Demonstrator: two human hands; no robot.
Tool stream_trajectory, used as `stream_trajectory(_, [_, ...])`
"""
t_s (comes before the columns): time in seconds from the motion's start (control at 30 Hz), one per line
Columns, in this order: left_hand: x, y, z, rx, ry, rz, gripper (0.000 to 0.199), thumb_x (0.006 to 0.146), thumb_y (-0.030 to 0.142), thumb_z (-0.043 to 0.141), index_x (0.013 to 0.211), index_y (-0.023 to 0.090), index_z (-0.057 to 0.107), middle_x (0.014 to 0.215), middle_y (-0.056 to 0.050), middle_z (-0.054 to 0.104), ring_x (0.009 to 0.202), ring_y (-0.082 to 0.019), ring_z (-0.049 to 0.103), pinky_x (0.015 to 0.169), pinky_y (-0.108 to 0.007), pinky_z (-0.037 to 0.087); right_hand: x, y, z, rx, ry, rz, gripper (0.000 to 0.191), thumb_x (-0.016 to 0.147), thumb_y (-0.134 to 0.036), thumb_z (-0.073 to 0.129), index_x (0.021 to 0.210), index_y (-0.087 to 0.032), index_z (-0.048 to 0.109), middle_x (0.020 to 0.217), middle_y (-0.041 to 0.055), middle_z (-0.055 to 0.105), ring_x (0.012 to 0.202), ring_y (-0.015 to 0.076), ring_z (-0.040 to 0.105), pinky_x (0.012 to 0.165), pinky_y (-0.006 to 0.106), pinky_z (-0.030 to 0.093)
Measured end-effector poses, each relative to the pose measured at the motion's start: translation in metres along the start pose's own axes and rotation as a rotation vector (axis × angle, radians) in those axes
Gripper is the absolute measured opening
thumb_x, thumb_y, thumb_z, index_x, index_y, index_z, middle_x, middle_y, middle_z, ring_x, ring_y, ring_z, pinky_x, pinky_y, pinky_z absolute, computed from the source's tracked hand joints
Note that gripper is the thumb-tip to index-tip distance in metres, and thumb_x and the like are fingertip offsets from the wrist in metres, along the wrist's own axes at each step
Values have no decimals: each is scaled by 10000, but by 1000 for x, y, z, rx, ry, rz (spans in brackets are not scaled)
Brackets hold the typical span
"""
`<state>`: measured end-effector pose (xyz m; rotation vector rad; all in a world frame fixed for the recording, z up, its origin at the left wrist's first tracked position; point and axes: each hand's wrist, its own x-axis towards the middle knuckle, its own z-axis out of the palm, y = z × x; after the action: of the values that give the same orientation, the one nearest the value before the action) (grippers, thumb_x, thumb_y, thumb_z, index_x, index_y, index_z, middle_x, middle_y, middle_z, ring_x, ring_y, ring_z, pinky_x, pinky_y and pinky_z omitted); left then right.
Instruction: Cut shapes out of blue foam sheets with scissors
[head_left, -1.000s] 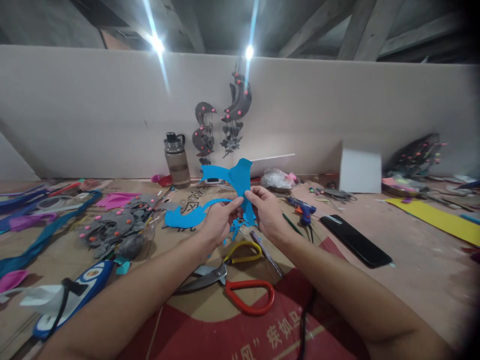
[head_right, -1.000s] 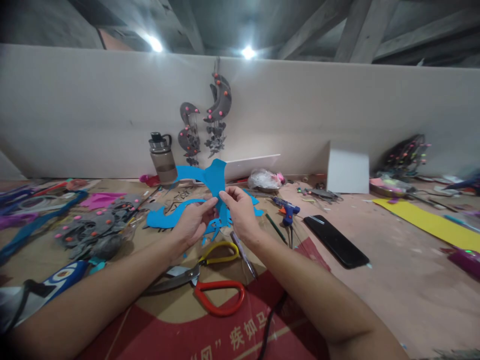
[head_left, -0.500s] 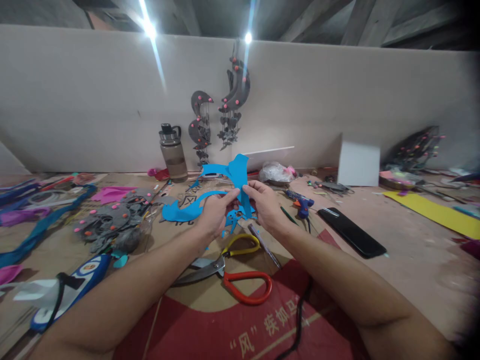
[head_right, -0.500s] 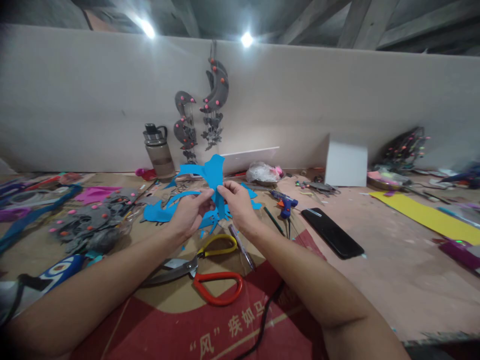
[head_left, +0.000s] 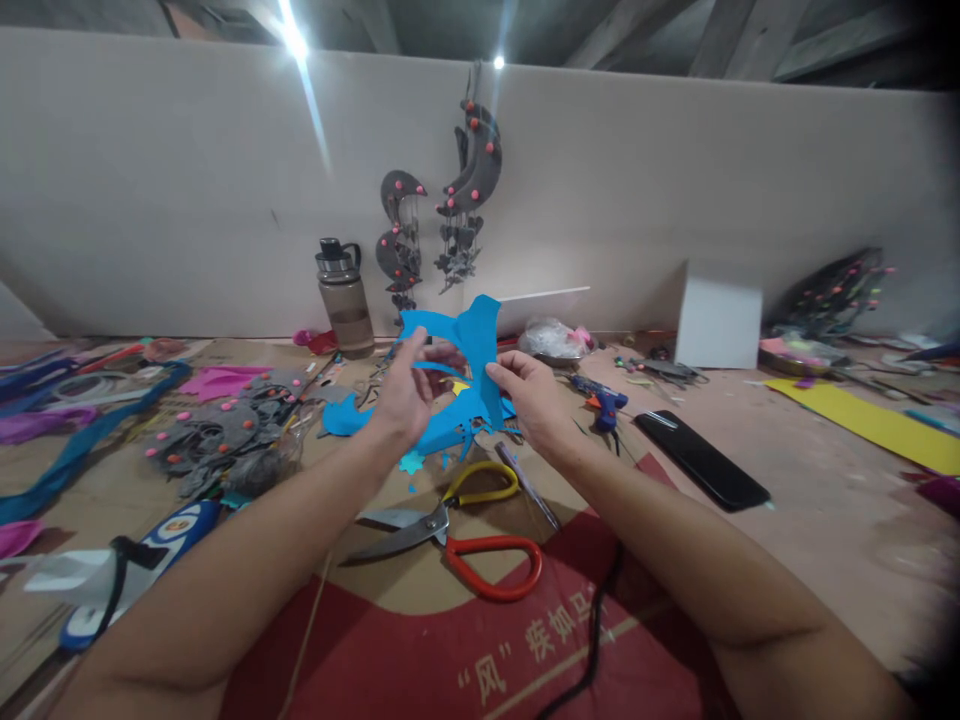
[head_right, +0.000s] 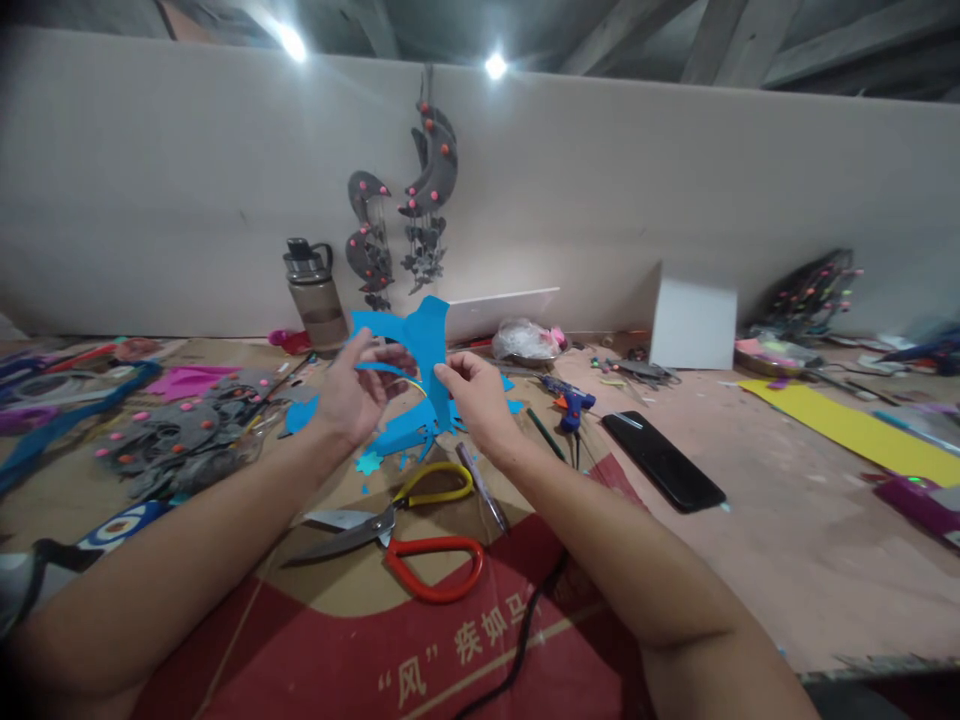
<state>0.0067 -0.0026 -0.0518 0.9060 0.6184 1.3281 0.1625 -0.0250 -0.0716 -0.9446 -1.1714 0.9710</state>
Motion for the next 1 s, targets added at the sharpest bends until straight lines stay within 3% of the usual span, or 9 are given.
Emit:
stream_trajectory(0.17, [7, 61, -20, 20, -158, 32, 725, 840, 761, 402, 818, 118, 737, 874, -145, 745, 945, -272, 676, 749, -345, 516, 8, -8, -7, 121, 41, 35, 325, 611, -437, 810, 722, -209, 607, 636, -34, 557, 556, 104, 435, 514, 251, 388])
stream_trajectory(0.23, [11, 79, -31, 87, -151, -19, 818, 894, 752, 266, 807, 84, 730, 819, -151, 728, 958, -291, 674, 766, -374, 506, 10, -12, -9, 145, 47, 40, 345, 590, -440, 821, 717, -210, 597, 626, -38, 551, 539, 100, 431, 507, 255, 385])
stream_trajectory(0.3, [18, 84, -41, 157, -100, -65, 753, 940, 676, 296, 778, 70, 714, 788, -151, 720, 934, -280, 675, 762, -374, 501, 10, -15, -9, 153, 30, 40, 346, 587, -436, 822, 715, -211, 593, 623, -40, 549, 535, 97, 436, 503, 254, 377])
stream_trajectory(0.4, [28, 67, -48, 286, 14, -117, 402, 857, 496, 622, 730, 125, 710, 750, -131, 727, 762, -219, 685, 662, -307, 513, 9, -18, -8, 179, -4, 54, 337, 578, -421, 828, 714, -211, 602, 607, -46, 544, 532, 93, 441, 499, 246, 370])
stream_trajectory(0.5, [27, 38, -41, 371, -111, -140, 128, 768, 239, 752, 833, 129, 742, 912, -120, 761, 818, -197, 703, 723, -292, 522, 9, -16, -7, 205, -24, 88, 349, 556, -414, 847, 721, -202, 626, 593, -47, 547, 521, 89, 441, 487, 241, 361])
stream_trajectory(0.6, [17, 21, -26, 394, -298, -176, 237, 754, 266, 786, 939, 122, 753, 1065, -153, 748, 916, -229, 714, 735, -297, 531, 9, -13, -7, 173, -55, 108, 358, 571, -430, 852, 744, -196, 643, 602, -41, 560, 520, 94, 454, 495, 250, 374])
stream_trajectory(0.67, [11, 16, -19, 403, -330, -199, 293, 748, 339, 799, 943, 126, 752, 1032, -152, 750, 867, -222, 720, 723, -303, 539, 7, -11, -6, 134, -70, 105, 355, 588, -442, 843, 746, -196, 644, 611, -37, 565, 526, 99, 463, 506, 257, 382])
stream_trajectory(0.83, [7, 12, -14, 443, -329, -161, 320, 674, 400, 851, 787, 133, 716, 807, -104, 732, 736, -203, 705, 683, -310, 534, 1, -10, -3, 1, -76, 37, 294, 663, -439, 778, 731, -201, 618, 669, -17, 597, 580, 117, 479, 531, 261, 381])
stream_trajectory(1.0, [6, 15, -15, 659, -257, 10, 304, 618, 427, 865, 693, 160, 740, 721, -63, 725, 719, -194, 670, 707, -306, 505, -3, -15, -2, -212, -91, -80, 233, 746, -401, 697, 722, -195, 591, 669, -17, 545, 615, 121, 458, 552, 261, 361])
